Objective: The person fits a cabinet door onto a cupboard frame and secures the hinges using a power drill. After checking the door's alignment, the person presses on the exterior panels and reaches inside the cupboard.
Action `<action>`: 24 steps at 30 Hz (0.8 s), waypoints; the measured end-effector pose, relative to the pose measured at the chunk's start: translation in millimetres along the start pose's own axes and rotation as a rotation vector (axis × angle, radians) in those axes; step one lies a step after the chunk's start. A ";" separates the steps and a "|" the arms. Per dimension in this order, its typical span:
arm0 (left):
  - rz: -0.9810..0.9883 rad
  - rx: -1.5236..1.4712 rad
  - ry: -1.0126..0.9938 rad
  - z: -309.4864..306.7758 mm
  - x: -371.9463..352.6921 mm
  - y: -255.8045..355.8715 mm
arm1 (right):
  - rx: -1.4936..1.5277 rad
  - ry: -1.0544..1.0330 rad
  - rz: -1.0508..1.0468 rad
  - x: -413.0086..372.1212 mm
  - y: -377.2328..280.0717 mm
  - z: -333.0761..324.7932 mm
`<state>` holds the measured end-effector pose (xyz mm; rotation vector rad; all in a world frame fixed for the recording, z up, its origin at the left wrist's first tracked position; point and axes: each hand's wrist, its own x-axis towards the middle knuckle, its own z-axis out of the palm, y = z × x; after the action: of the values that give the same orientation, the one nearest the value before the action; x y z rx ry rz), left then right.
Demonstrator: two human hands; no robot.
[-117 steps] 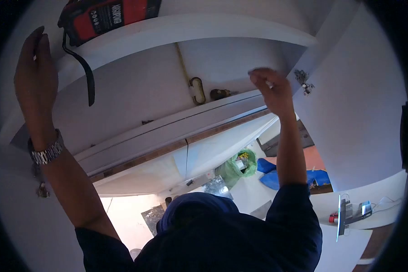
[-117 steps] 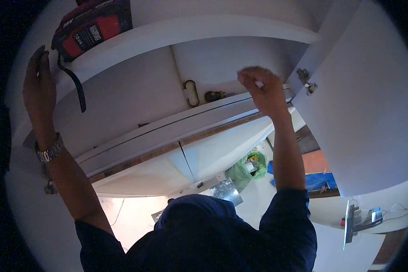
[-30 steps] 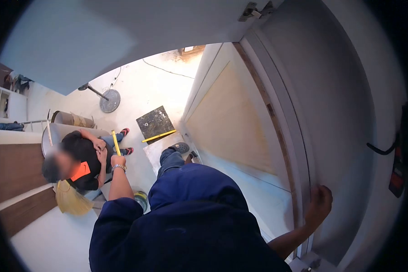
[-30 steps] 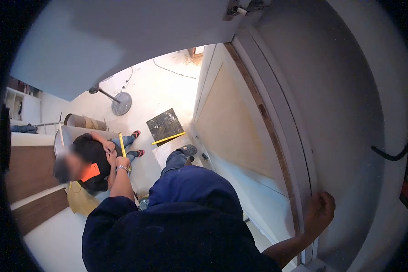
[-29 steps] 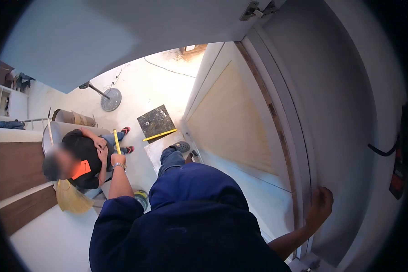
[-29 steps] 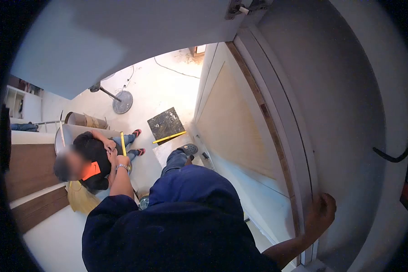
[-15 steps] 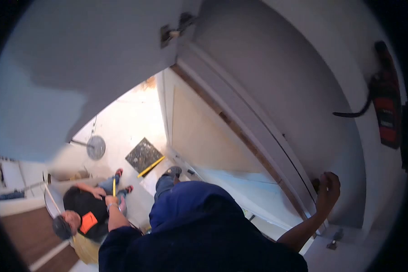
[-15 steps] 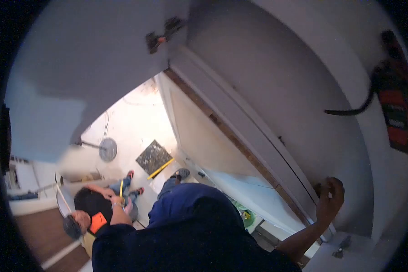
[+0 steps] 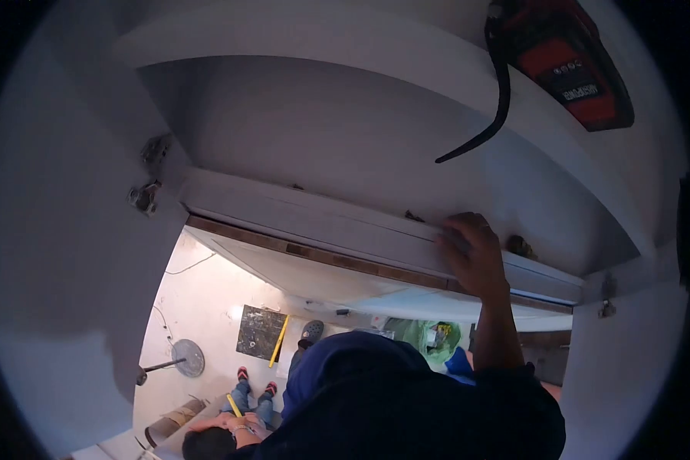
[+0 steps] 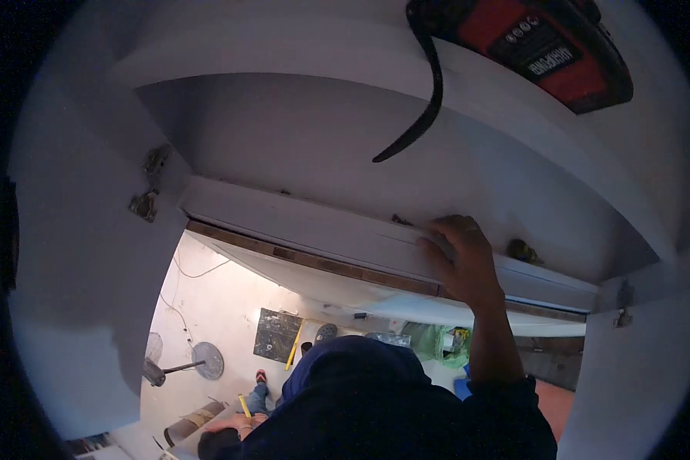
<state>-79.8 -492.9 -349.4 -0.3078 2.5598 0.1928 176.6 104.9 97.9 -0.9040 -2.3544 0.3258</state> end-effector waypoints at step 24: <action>1.959 -0.516 0.678 -443.8 -322.0 474.2 | 0.128 0.036 0.043 6.8 4.2 2.8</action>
<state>-161.4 -67.0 231.4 2.3126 2.2380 1.5548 173.0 112.5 97.0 -0.8927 -2.2555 0.4679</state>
